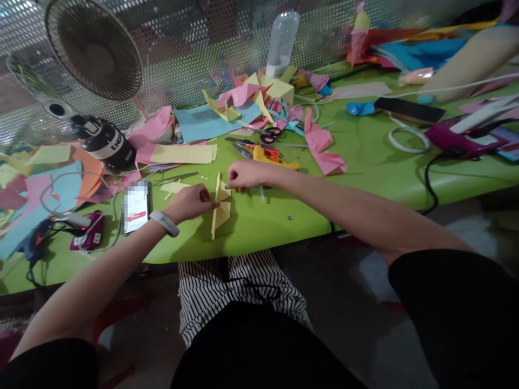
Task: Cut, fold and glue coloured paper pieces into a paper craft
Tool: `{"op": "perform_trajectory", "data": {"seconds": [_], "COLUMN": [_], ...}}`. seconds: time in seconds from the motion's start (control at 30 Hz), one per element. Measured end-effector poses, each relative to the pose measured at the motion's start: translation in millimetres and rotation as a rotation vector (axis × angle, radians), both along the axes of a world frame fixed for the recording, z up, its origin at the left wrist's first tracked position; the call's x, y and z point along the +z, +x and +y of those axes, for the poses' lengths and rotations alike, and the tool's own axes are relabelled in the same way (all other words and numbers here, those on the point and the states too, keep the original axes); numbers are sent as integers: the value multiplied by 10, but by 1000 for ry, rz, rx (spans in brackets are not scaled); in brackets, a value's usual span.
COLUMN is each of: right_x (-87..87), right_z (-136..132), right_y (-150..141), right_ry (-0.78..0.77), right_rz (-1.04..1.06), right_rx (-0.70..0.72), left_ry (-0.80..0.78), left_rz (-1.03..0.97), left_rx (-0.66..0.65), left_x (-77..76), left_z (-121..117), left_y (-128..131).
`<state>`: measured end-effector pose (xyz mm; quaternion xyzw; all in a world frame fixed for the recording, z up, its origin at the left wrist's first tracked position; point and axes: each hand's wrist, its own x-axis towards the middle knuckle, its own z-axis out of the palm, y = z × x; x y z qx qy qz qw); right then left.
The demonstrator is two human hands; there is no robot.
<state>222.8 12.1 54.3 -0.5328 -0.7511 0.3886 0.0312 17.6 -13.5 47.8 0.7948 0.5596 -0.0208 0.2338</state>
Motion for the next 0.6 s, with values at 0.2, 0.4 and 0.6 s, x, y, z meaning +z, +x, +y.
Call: {"op": "perform_trajectory", "data": {"seconds": [0.2,0.4,0.6], "right_x": [-135,-115,-71], "right_z": [2,-130,-363], "right_y": [-96,-211,-189], "right_ry": [420,513,213], "right_rz": [-52,51,136], "right_rx": [96,298,86], "left_ry": [219,549,760], "left_rz": [269,435,338], "left_rx": [-108,-296,-625], "left_x": [61,227,135], "left_z": [-392,-443,-279], "left_y": [-39,-385,-631]}}
